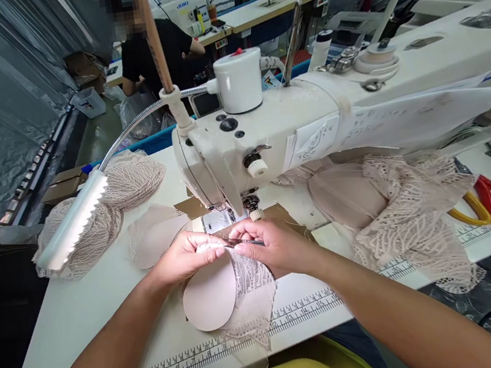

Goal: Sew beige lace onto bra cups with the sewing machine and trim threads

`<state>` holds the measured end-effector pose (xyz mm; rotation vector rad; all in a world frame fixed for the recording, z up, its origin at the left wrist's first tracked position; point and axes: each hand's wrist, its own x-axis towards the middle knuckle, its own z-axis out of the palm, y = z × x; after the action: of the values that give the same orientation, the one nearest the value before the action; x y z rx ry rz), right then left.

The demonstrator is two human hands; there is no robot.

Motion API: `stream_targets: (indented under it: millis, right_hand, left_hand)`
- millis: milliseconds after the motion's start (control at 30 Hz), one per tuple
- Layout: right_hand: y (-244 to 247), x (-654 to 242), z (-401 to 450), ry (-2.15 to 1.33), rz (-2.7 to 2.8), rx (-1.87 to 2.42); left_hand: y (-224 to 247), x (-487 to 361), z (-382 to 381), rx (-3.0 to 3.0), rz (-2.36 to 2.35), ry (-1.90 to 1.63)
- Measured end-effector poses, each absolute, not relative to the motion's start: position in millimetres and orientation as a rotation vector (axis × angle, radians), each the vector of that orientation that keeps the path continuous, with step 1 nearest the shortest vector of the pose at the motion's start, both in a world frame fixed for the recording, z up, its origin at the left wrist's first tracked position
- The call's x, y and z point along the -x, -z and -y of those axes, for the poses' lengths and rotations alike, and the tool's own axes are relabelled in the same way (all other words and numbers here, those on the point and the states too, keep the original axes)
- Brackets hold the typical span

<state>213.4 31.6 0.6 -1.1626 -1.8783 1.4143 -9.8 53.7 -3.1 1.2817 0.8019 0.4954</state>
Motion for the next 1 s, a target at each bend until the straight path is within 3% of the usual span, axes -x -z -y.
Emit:
stream_targets:
  millis: [800,1000]
  right_hand:
    - [-5,-199,-29,-1.203,1.938,1.173]
    - [0,-199,-28,-1.454,1.745,1.190]
  left_hand:
    - [8,4,-51,-1.237,-0.799,-0.421]
    - [5,2,-51,-1.232,-0.770,-0.443]
